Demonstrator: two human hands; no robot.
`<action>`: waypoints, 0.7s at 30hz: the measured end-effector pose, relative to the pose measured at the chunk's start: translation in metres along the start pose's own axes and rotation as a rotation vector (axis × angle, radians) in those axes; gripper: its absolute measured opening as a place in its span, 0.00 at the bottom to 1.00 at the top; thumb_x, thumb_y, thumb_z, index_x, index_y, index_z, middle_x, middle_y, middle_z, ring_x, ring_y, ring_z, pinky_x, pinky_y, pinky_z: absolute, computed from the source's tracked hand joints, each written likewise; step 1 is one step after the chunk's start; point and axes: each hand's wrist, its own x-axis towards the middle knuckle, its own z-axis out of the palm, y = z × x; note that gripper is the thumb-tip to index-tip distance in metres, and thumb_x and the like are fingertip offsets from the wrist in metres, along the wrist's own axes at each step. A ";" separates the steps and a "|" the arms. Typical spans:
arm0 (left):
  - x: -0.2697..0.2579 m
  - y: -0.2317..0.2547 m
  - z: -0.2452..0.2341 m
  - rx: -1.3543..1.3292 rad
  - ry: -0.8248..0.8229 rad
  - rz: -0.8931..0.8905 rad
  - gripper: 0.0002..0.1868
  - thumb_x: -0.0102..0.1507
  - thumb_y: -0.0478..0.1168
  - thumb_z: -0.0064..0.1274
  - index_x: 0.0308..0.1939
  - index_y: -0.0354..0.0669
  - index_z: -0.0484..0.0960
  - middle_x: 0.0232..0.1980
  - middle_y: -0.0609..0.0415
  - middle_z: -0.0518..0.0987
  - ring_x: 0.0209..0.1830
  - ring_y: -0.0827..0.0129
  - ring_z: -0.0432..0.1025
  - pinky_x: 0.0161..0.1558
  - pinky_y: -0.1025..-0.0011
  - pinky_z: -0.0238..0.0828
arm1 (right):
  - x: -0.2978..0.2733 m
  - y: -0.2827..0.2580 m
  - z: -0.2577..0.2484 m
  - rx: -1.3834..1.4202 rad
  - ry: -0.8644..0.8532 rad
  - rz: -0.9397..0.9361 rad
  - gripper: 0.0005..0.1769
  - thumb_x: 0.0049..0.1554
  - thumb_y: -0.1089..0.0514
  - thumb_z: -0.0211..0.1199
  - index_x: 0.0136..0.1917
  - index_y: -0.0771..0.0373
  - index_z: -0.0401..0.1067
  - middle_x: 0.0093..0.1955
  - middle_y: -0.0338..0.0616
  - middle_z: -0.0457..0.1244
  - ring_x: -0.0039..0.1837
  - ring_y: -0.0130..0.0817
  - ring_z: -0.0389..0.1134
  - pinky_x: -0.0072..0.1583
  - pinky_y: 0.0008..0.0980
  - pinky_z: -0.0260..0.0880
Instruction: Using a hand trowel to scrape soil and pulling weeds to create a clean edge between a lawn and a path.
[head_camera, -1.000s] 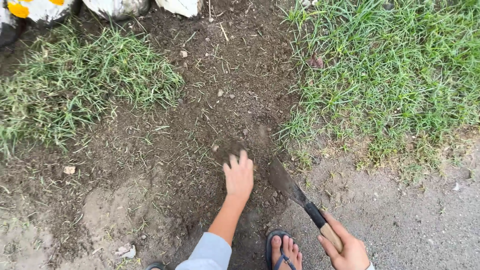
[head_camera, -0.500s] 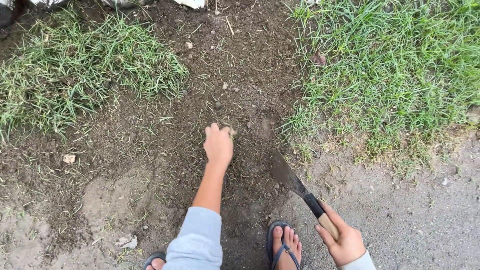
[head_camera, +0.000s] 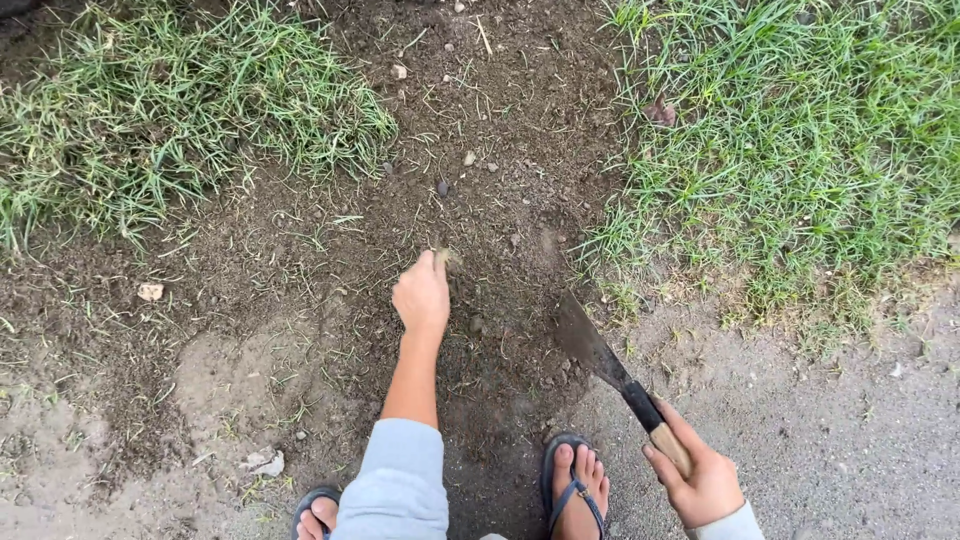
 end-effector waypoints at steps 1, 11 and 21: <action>0.009 -0.012 -0.002 0.076 0.068 -0.046 0.21 0.75 0.51 0.40 0.34 0.45 0.78 0.24 0.59 0.76 0.16 0.73 0.66 0.16 0.75 0.62 | -0.001 -0.002 -0.001 -0.001 -0.001 0.021 0.40 0.50 0.42 0.66 0.76 0.30 0.64 0.54 0.30 0.77 0.45 0.31 0.81 0.58 0.29 0.78; -0.097 0.025 0.057 0.493 -0.016 0.511 0.26 0.61 0.33 0.49 0.66 0.47 0.74 0.71 0.49 0.69 0.74 0.51 0.59 0.67 0.44 0.64 | 0.003 0.005 0.003 -0.062 0.047 0.007 0.41 0.49 0.39 0.65 0.76 0.28 0.64 0.53 0.29 0.77 0.48 0.31 0.81 0.58 0.28 0.76; -0.037 0.046 -0.064 -0.710 -0.229 -0.451 0.22 0.68 0.57 0.38 0.56 0.47 0.68 0.24 0.61 0.58 0.23 0.72 0.55 0.34 0.66 0.49 | -0.005 -0.008 0.001 -0.074 0.011 0.024 0.41 0.51 0.40 0.65 0.77 0.26 0.60 0.55 0.25 0.76 0.39 0.29 0.80 0.58 0.27 0.78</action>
